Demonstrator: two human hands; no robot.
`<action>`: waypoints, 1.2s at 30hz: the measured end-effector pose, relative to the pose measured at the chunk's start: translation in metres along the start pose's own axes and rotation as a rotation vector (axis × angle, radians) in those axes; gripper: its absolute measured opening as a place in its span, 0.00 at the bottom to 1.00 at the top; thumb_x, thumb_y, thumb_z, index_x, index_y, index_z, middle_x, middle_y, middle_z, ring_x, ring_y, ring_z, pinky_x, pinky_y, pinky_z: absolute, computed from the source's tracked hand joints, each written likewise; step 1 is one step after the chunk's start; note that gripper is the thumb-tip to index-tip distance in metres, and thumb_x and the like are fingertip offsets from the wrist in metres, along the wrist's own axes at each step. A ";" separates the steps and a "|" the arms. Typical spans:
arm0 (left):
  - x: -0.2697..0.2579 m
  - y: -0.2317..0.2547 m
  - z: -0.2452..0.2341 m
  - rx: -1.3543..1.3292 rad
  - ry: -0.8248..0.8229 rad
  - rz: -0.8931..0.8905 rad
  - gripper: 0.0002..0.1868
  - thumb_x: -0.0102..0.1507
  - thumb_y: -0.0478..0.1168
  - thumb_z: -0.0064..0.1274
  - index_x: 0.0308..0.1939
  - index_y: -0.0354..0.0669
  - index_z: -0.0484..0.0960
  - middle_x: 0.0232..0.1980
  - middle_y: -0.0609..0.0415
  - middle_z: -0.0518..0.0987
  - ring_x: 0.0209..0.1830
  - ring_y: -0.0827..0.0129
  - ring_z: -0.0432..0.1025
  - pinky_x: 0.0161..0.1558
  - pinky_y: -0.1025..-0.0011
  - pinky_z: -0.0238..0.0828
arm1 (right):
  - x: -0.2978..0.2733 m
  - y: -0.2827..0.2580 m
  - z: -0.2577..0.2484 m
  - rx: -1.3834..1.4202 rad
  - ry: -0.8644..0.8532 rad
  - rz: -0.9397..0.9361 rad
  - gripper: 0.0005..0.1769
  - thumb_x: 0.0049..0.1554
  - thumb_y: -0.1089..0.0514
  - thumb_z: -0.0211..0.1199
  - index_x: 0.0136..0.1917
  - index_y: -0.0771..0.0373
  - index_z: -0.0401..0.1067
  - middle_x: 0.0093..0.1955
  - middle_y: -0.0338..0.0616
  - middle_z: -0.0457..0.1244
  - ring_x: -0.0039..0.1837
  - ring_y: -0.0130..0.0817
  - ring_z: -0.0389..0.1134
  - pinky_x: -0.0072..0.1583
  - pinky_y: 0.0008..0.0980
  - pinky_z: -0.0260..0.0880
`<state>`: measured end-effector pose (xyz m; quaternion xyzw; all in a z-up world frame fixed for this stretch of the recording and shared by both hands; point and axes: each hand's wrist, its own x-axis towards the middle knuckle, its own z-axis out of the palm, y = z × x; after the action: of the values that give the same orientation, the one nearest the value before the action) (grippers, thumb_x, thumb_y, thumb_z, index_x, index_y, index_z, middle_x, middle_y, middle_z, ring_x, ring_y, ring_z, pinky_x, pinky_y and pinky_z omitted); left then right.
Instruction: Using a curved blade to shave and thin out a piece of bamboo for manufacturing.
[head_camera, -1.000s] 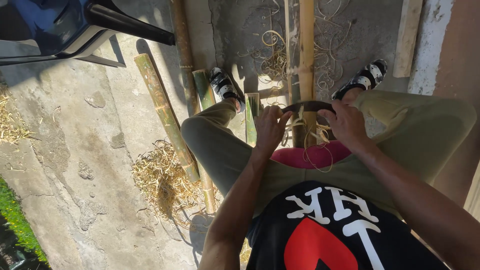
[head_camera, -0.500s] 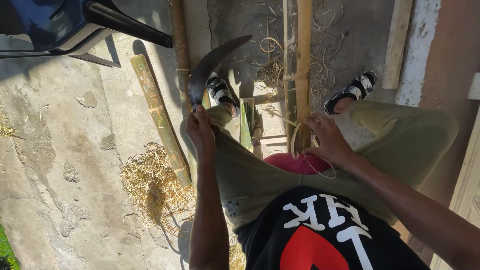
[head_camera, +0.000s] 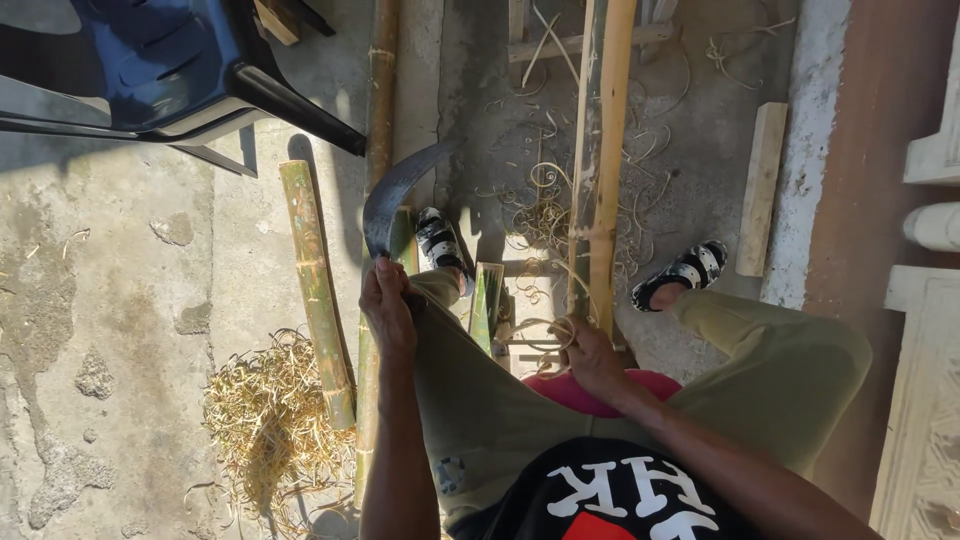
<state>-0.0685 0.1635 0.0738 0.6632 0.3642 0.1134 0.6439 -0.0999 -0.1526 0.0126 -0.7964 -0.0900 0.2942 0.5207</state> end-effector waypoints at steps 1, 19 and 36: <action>0.001 -0.004 -0.002 -0.030 -0.019 0.031 0.29 0.73 0.61 0.42 0.33 0.40 0.74 0.27 0.59 0.69 0.25 0.78 0.65 0.26 0.76 0.63 | 0.000 0.001 0.001 0.112 0.062 0.141 0.11 0.63 0.61 0.50 0.56 0.63 0.70 0.31 0.42 0.63 0.32 0.31 0.65 0.36 0.32 0.66; 0.010 -0.022 -0.020 -0.252 -0.061 -0.041 0.25 0.72 0.59 0.43 0.37 0.40 0.77 0.30 0.58 0.70 0.27 0.76 0.68 0.29 0.74 0.68 | -0.041 0.062 -0.052 0.486 0.060 0.845 0.14 0.67 0.53 0.51 0.51 0.64 0.72 0.27 0.32 0.53 0.24 0.22 0.44 0.28 0.28 0.43; 0.007 -0.011 -0.018 -0.411 -0.076 -0.075 0.25 0.73 0.58 0.44 0.38 0.38 0.76 0.32 0.57 0.72 0.30 0.75 0.67 0.32 0.74 0.68 | 0.080 0.016 -0.153 0.370 0.046 0.666 0.48 0.52 0.60 0.63 0.82 0.55 0.47 0.63 0.48 0.56 0.58 0.38 0.60 0.56 0.38 0.64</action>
<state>-0.0786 0.1808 0.0644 0.5076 0.3336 0.1362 0.7826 0.0488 -0.2423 0.0124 -0.6810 0.2400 0.4407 0.5333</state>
